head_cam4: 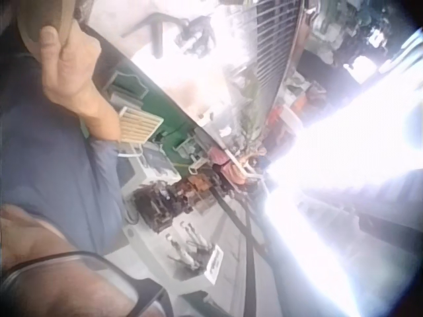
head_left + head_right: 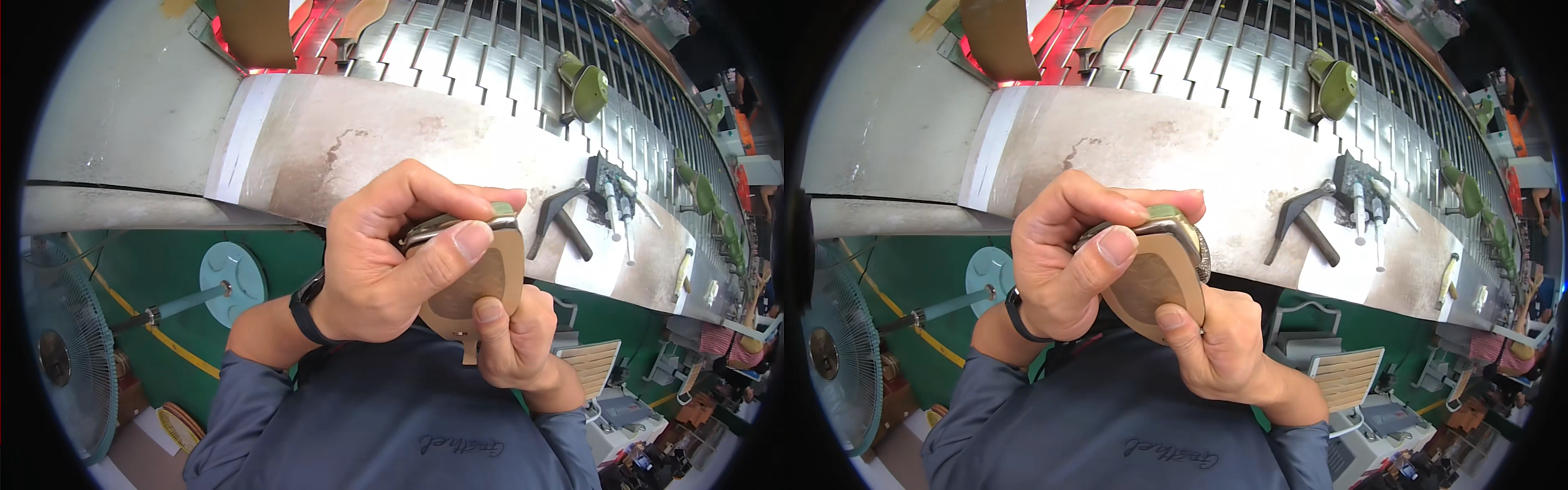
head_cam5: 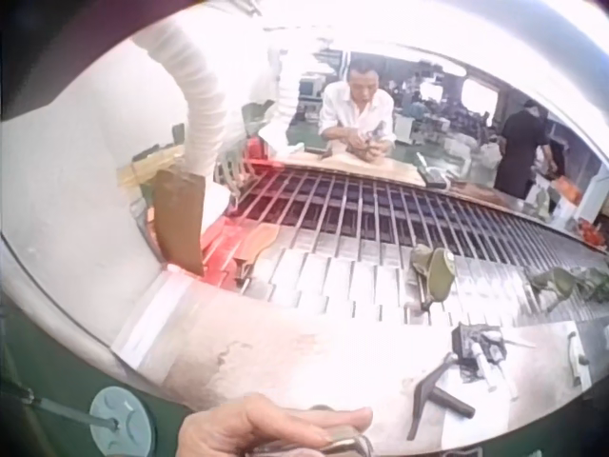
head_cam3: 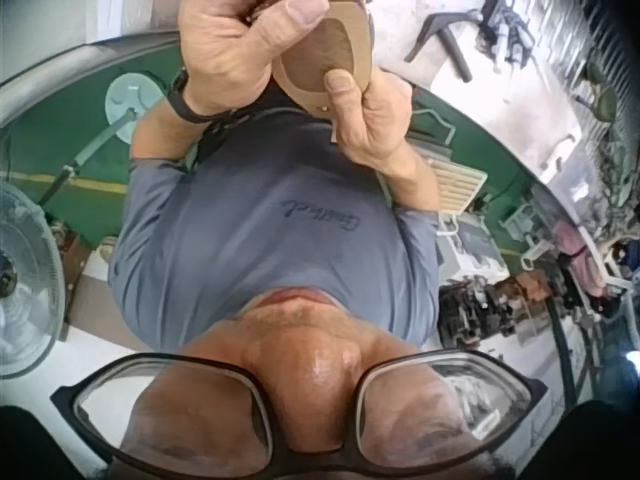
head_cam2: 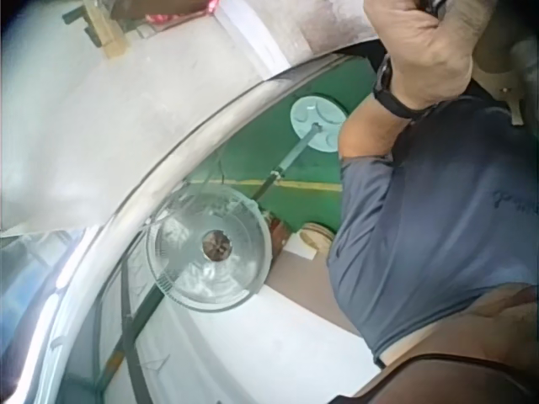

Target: The person assembles high-heeled shoes by pressing soles onto shoe lasts by hand, then securing them by tapping along the edges with a hammer.

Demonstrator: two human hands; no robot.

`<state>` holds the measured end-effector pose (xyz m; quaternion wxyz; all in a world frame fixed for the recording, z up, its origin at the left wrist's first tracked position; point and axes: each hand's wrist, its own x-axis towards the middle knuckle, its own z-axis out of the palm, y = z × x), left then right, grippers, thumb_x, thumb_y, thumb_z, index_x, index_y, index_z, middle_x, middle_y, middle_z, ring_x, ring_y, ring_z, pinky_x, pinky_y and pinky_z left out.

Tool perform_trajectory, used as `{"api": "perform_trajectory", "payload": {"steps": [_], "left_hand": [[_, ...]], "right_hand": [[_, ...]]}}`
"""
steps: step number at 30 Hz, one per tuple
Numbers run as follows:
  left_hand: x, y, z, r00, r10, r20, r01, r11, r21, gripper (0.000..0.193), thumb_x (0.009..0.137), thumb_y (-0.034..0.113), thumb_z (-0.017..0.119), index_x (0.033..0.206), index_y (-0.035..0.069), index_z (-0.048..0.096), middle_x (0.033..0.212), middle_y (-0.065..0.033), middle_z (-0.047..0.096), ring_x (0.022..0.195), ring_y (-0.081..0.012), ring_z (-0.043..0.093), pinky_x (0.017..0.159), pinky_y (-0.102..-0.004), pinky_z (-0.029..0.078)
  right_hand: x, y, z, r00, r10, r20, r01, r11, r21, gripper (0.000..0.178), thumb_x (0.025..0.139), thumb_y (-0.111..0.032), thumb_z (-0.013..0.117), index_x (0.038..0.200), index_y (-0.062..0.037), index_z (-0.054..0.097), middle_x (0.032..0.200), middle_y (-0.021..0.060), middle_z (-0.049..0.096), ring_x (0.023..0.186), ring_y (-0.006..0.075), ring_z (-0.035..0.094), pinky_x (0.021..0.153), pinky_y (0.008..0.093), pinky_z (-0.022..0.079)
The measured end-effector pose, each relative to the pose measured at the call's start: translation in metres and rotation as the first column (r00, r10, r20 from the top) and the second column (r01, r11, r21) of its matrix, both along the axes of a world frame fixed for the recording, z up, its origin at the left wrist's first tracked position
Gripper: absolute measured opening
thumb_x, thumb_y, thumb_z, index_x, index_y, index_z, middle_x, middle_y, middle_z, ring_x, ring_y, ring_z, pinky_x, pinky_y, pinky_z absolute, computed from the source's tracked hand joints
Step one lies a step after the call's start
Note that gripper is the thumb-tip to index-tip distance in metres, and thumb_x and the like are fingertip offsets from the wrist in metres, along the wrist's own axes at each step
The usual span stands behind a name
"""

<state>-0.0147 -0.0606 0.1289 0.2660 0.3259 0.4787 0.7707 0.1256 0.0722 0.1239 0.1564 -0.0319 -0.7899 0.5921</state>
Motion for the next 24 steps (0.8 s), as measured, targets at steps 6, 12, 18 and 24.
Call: {"api": "perform_trajectory", "payload": {"steps": [6,12,18,24], "left_hand": [[-0.008,-0.017,0.010,0.994,0.045,-0.100,-0.053,0.995,-0.082,0.020,0.103,0.013,0.069,0.106,0.004,0.051,0.118,-0.0335,0.073,0.100,-0.0265,0.077,0.088,-0.0375,0.063],[-0.006,-0.021,0.017,0.959,0.262,-0.109,-0.278,0.945,-0.170,0.016,0.100,0.003,0.065,0.109,0.001,0.053,0.108,-0.0267,0.076,0.099,-0.0214,0.075,0.088,-0.0355,0.061],[-0.013,-0.027,0.015,0.892,0.212,-0.399,-0.338,0.899,-0.278,0.023,0.095,-0.002,0.068,0.116,-0.001,0.057,0.107,-0.0206,0.075,0.098,-0.0196,0.073,0.088,-0.0325,0.060],[-0.014,-0.026,0.012,0.778,0.186,-0.601,-0.439,0.845,-0.307,0.026,0.094,-0.001,0.074,0.113,-0.001,0.057,0.105,-0.0183,0.075,0.096,-0.0193,0.073,0.085,-0.0329,0.060]], "right_hand": [[-0.005,-0.008,-0.004,0.995,0.097,0.038,-0.100,0.993,0.069,0.019,0.105,-0.015,0.065,0.094,0.0008,0.066,0.067,0.0116,0.063,0.055,0.0297,0.064,0.052,0.0371,0.049],[-0.018,-0.011,-0.009,0.990,0.141,-0.030,-0.142,0.990,-0.026,0.022,0.100,-0.012,0.072,0.083,-0.0009,0.063,0.064,0.0127,0.060,0.051,0.0281,0.061,0.048,0.0374,0.046],[-0.024,-0.011,-0.014,0.996,0.073,-0.061,-0.069,0.996,0.056,0.026,0.098,-0.009,0.074,0.077,-0.0030,0.058,0.057,0.0109,0.053,0.044,0.0263,0.052,0.044,0.0371,0.040],[-0.025,-0.016,-0.017,0.998,-0.027,-0.061,0.029,0.999,0.034,0.028,0.095,-0.009,0.077,0.075,-0.0031,0.058,0.054,0.0089,0.051,0.041,0.0231,0.048,0.042,0.0355,0.039]]}}
